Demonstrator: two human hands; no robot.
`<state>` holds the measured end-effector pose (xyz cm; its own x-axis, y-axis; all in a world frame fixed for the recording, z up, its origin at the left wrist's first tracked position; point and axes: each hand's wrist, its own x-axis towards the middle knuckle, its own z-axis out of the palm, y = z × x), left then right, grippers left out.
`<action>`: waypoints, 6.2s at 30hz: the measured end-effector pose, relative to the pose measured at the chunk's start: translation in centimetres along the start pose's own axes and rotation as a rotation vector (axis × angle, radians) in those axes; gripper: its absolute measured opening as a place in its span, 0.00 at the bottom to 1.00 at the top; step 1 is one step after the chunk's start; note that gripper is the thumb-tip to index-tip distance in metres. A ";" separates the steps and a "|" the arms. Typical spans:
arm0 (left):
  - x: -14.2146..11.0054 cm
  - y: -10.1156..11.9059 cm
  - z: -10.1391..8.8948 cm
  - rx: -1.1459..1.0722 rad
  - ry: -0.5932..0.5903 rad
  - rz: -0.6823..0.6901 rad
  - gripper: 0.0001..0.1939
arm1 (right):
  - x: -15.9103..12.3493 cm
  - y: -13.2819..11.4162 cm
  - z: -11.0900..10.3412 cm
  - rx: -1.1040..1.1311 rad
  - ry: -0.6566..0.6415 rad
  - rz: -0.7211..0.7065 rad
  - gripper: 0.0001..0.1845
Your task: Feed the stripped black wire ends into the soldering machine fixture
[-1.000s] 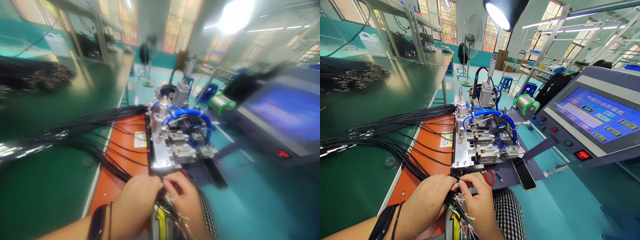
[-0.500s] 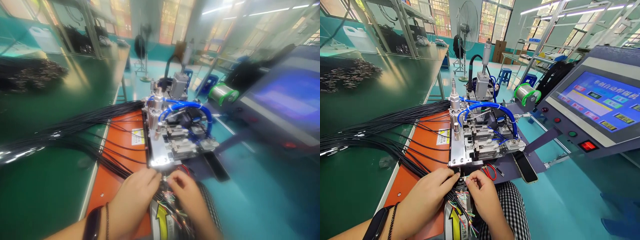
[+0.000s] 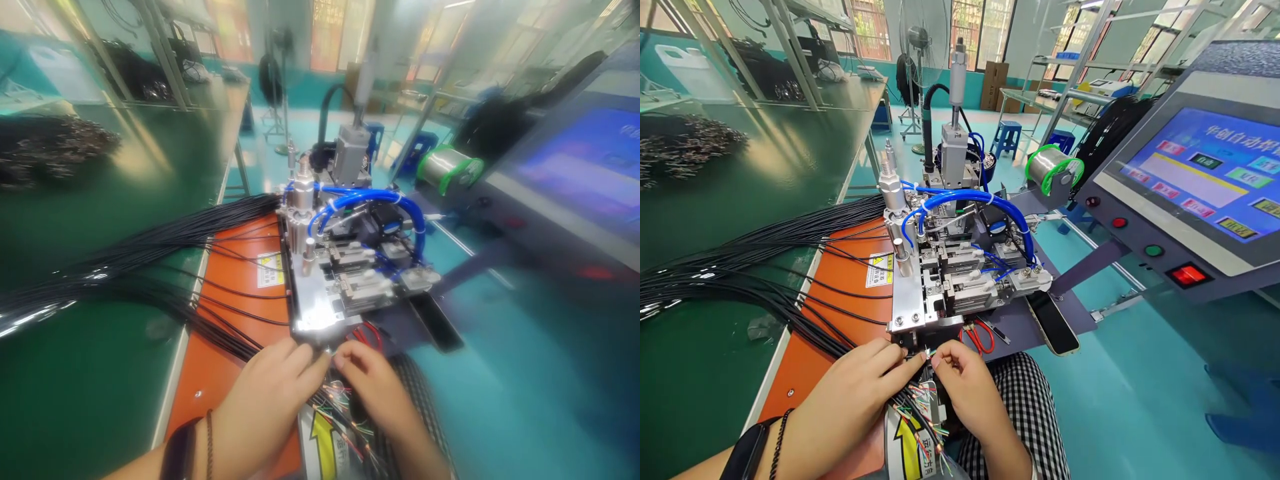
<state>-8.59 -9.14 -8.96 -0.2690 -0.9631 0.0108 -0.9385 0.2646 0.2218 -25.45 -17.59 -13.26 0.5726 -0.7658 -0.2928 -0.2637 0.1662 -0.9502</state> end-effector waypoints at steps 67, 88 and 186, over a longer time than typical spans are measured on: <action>-1.7 2.7 0.1 0.380 0.081 -0.114 0.12 | 1.4 -0.6 0.9 -0.036 0.096 0.086 0.07; -1.3 2.6 -0.5 0.223 -0.135 -0.159 0.11 | -3.3 -0.6 -0.4 -0.510 -0.137 -0.909 0.21; -1.0 0.7 0.6 -0.008 0.375 -0.028 0.07 | -2.3 -1.5 1.6 -0.512 0.414 -0.707 0.08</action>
<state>-9.10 -7.97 -9.44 -0.1440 -0.9216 0.3604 -0.9422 0.2390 0.2347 -25.14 -15.13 -11.35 0.4361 -0.7593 0.4831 -0.3257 -0.6336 -0.7017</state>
